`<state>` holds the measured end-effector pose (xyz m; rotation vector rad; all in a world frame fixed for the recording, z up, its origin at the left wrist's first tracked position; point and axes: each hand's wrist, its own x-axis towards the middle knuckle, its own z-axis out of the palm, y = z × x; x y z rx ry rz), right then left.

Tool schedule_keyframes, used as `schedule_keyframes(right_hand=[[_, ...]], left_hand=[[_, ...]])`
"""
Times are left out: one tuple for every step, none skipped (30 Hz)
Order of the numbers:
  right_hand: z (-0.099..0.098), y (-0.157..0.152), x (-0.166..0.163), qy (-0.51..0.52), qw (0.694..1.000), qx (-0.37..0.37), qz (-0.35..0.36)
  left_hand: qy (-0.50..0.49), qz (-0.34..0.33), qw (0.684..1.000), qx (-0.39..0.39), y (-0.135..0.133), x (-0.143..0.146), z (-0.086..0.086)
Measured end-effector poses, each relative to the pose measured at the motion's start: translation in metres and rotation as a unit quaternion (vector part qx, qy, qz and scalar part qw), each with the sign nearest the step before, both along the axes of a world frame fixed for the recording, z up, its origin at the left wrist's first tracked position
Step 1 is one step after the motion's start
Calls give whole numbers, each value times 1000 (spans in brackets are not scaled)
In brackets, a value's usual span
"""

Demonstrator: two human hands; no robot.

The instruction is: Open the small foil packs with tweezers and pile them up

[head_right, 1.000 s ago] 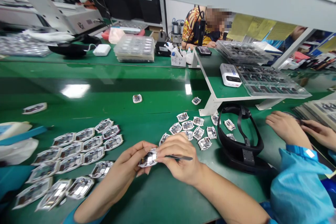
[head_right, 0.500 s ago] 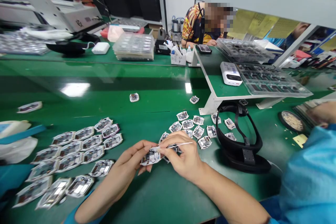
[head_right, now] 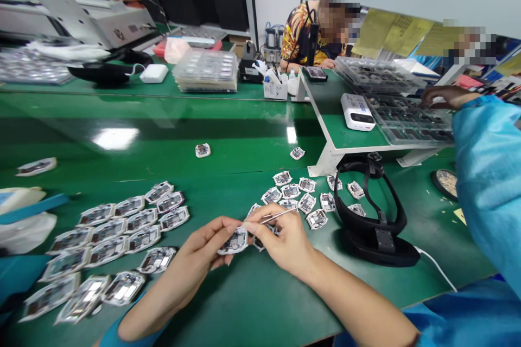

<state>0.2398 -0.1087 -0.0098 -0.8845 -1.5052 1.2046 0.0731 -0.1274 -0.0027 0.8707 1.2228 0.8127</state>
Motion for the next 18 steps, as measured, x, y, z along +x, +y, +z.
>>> schedule_keyframes(right_hand=[[-1, 1, 0, 18, 1000, -18, 7], [-2, 1, -1, 34, 999, -33, 14], [-3, 1, -1, 47, 998, -45, 19], [-4, 1, -1, 57, 997, -52, 21], [-5, 1, -1, 64, 996, -55, 21], [-6, 2, -1, 67, 996, -53, 19], [-6, 2, -2, 67, 997, -47, 15], [-7, 1, -2, 63, 997, -38, 11], [-7, 1, -2, 58, 998, -27, 7], [-7, 1, -2, 52, 999, -17, 4], [-7, 1, -1, 45, 999, -7, 0], [-7, 1, -1, 35, 999, 5, -4], [-6, 1, -1, 23, 1000, 17, -6], [-6, 1, -1, 8, 999, 31, -8], [-5, 1, 0, -9, 999, 48, -8], [-5, 1, 0, -27, 998, 65, -7], [-4, 1, 1, -43, 996, 82, -8], [-3, 0, 1, -54, 994, 97, -10]], left_hand=[[0, 0, 1000, 0, 0, 0, 0], [1, 1, 1000, 1, 0, 0, 0], [2, 3, 1000, 0, 0, 0, 0], [3, 5, 1000, -2, 0, 0, 0], [3, 6, 1000, -4, 0, 0, 0], [4, 7, 1000, -5, 0, -1, 0], [4, 7, 1000, -6, 0, -1, 0], [4, 7, 1000, -6, 0, -1, 0], [5, 7, 1000, -5, 0, -1, 0], [7, 8, 1000, -4, 0, -1, 0], [8, 11, 1000, -3, 0, -1, 0], [10, 14, 1000, -4, 0, 0, -1], [11, 18, 1000, -6, 0, 0, -1], [12, 22, 1000, -7, -1, 1, -2], [13, 25, 1000, -7, -1, 1, -2], [12, 27, 1000, -6, -1, 2, -3], [12, 29, 1000, -4, -1, 2, -3], [11, 30, 999, -2, -2, 2, -3]])
